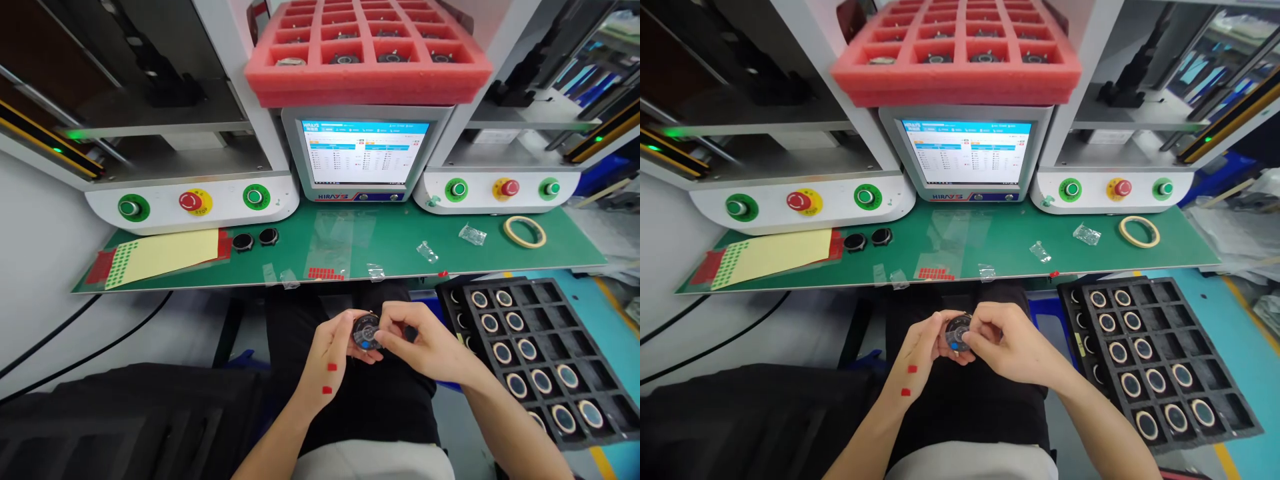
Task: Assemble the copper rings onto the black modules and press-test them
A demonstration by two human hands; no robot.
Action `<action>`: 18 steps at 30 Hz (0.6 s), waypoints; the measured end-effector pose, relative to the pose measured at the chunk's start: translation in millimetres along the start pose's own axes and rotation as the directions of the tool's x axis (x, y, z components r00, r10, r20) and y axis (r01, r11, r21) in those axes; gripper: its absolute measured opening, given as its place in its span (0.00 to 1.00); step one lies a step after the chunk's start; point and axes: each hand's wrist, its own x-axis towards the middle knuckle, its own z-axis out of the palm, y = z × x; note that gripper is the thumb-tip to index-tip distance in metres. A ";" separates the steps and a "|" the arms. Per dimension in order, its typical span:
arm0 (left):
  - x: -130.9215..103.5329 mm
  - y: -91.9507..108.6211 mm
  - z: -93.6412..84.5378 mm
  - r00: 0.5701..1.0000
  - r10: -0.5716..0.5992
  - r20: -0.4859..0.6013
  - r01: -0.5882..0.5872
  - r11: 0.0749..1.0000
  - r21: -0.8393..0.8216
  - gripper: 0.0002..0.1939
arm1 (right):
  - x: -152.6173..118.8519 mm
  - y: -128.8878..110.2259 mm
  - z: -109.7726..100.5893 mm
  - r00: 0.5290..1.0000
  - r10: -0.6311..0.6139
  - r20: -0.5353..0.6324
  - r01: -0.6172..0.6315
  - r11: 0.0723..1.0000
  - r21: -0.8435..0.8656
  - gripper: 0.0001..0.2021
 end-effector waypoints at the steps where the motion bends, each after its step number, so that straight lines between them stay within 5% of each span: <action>1: -0.9 0.6 0.2 1.000 0.009 0.012 -0.009 1.000 0.000 0.33 | 0.7 -0.2 0.9 1.000 -0.001 -0.002 0.001 1.000 -0.017 0.12; 8: -4.3 7.2 0.2 0.996 0.016 0.085 -0.025 0.995 0.095 0.26 | 2.9 -7.2 2.5 0.999 -0.026 -0.020 0.022 0.984 -0.178 0.12; 11: -4.5 7.1 -1.2 0.997 0.035 0.074 -0.046 0.987 0.156 0.20 | 6.1 -6.9 -1.0 0.992 0.063 -0.112 -0.084 0.979 -0.188 0.12; 14: -8.2 5.8 1.6 0.997 0.061 0.046 -0.068 0.980 0.186 0.16 | 8.2 1.1 -1.6 0.970 0.186 -0.155 -0.186 0.982 0.013 0.14; 18: -10.4 -3.4 12.7 0.997 0.045 -0.066 -0.029 0.974 0.227 0.18 | 2.2 24.5 8.3 0.975 0.221 0.012 -0.214 0.928 0.304 0.15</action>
